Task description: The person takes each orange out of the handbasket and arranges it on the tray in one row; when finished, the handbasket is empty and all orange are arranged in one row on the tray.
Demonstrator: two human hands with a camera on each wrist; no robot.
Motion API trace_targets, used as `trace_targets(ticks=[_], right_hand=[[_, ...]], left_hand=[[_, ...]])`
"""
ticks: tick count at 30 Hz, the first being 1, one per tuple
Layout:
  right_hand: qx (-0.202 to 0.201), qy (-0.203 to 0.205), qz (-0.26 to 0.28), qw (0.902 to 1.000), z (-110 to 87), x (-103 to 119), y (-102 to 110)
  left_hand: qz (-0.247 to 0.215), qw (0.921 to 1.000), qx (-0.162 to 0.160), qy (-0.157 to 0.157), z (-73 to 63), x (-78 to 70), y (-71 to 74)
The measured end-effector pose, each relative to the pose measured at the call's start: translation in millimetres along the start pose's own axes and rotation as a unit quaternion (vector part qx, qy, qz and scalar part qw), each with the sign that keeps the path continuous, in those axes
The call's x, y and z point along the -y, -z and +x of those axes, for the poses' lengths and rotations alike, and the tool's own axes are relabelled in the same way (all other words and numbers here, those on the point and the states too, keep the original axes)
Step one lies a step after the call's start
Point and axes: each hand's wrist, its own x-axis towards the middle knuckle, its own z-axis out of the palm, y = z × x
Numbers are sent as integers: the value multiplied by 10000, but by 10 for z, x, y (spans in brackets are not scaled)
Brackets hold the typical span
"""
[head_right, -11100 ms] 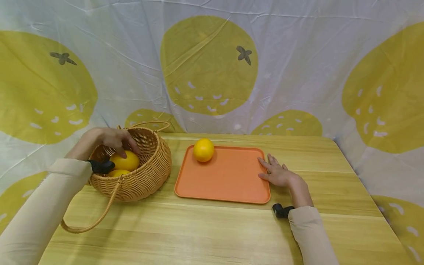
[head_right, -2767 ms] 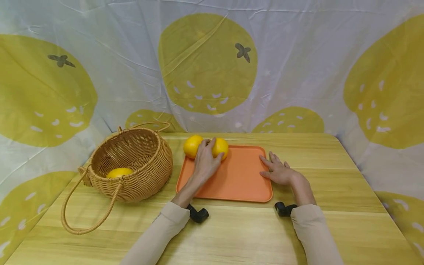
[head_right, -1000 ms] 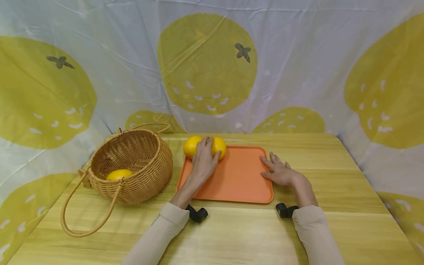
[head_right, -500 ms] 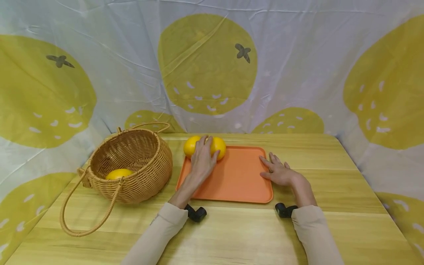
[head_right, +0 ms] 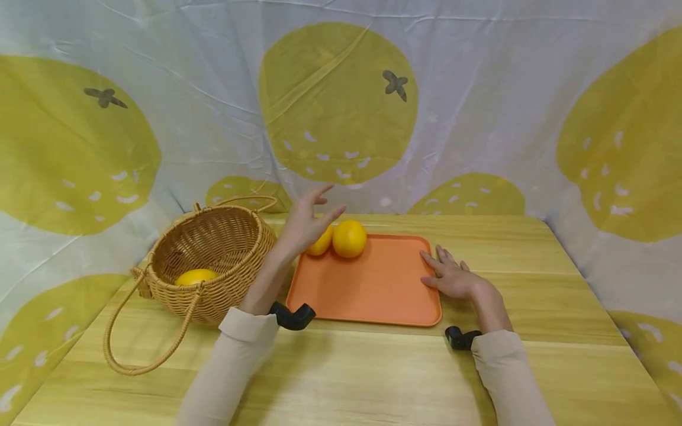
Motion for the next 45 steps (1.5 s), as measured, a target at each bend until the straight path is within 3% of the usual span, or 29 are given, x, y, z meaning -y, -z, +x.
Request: trace_targets(ticks=[6, 11, 15, 18, 22, 26, 29, 33, 35, 37, 41, 45], right_hand=[[12, -23, -11, 10000, -8, -26, 12], [26, -26, -4, 10000, -1, -40, 22], [30, -15, 11, 10000, -1, -47, 27], [23, -10, 30, 10000, -3, -53, 24], [22, -10, 55, 10000, -4, -62, 14], [34, -19, 68, 10000, -9, -72, 8], [32, -18, 79, 10000, -17, -77, 7], [23, 12, 72, 10000, -25, -72, 10], [17, 22, 57, 10000, -27, -66, 12], [11, 33, 36, 10000, -25, -61, 12], [11, 40, 41, 10000, -10, -39, 9], [13, 33, 41, 10000, 3, -20, 6]], left_hand=[[-536, 9986, -18, -7, 201, -313, 514], [-470, 9986, -159, -163, 308, -571, 996], [-217, 9996, 159, -95, 310, -650, 1333], [-71, 9992, 403, -8, 270, -547, 1546], [-15, 9976, 662, 203, 213, -249, 1770], [275, 9910, 1253, 376, 174, 56, 1946], [650, 9763, 2002, 513, 146, 259, 2082], [954, 9376, 3255, 760, 126, 491, 2225], [1060, 9188, 3709, 840, 124, 582, 2257], [1123, 9064, 3958, 960, 119, 659, 2272], [1365, 8915, 4148, 1209, 94, 804, 2265], [1418, 8701, 4454, 1565, 67, 940, 2239]])
